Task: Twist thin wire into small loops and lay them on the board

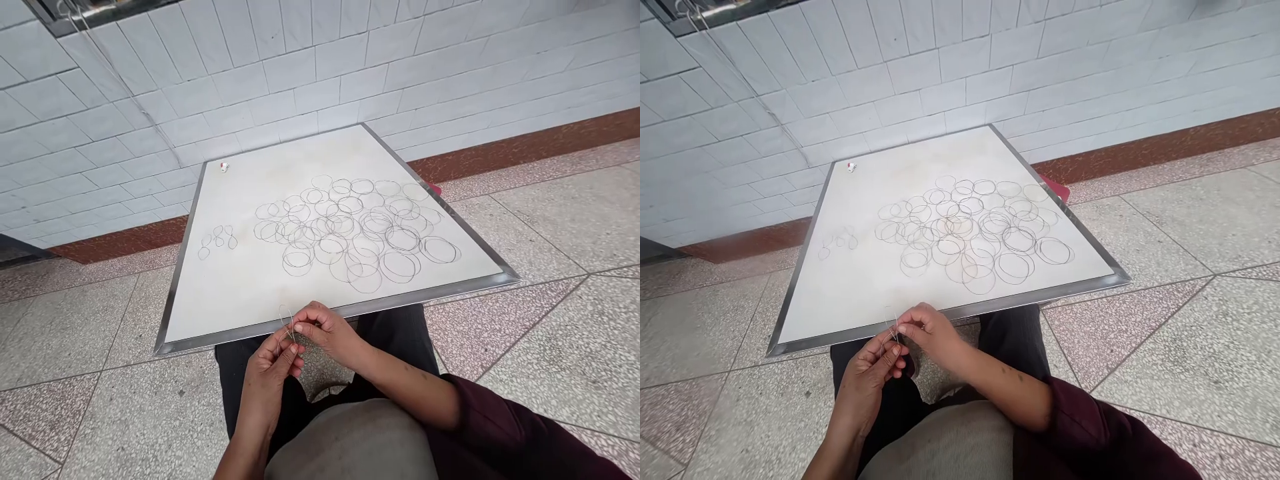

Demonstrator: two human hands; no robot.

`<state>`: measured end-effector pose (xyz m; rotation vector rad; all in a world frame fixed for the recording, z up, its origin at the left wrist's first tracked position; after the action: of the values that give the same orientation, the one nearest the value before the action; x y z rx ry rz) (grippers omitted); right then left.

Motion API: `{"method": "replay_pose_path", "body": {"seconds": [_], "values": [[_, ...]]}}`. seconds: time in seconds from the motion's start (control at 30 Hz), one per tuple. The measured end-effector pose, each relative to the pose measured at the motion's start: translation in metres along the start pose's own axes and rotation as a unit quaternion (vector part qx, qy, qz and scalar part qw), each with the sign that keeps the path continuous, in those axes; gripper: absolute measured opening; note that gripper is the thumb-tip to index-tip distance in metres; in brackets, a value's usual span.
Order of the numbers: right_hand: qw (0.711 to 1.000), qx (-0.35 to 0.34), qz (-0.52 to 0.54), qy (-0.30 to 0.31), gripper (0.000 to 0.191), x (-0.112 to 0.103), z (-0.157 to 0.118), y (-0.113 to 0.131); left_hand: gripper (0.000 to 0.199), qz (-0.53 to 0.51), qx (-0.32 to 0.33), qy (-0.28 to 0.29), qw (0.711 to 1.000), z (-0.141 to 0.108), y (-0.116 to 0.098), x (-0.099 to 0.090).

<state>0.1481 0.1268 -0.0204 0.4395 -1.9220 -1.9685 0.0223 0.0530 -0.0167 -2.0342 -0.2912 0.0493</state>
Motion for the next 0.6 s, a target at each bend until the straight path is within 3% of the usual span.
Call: {"method": "replay_pose_path", "body": {"seconds": [0.3, 0.6], "values": [[0.981, 0.053, 0.184, 0.044, 0.024, 0.019, -0.002, -0.013, 0.043, 0.019, 0.034, 0.010, 0.999, 0.003, 0.003, -0.001], [0.994, 0.032, 0.106, 0.012, 0.019, 0.016, -0.002, -0.013, 0.044, -0.028, 0.013, 0.007, 1.000, -0.001, 0.002, -0.002]]}}
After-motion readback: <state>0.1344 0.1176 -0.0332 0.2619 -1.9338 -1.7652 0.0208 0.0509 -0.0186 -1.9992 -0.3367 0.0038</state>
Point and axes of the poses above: each hand's wrist, its own z-axis towards the middle knuckle, its own x-axis out of the palm, y = z × x, the point moved 6 cm from there along z, towards the middle knuckle, and after that the axes turned 2 degrees about -x, right-handed, at the moved point
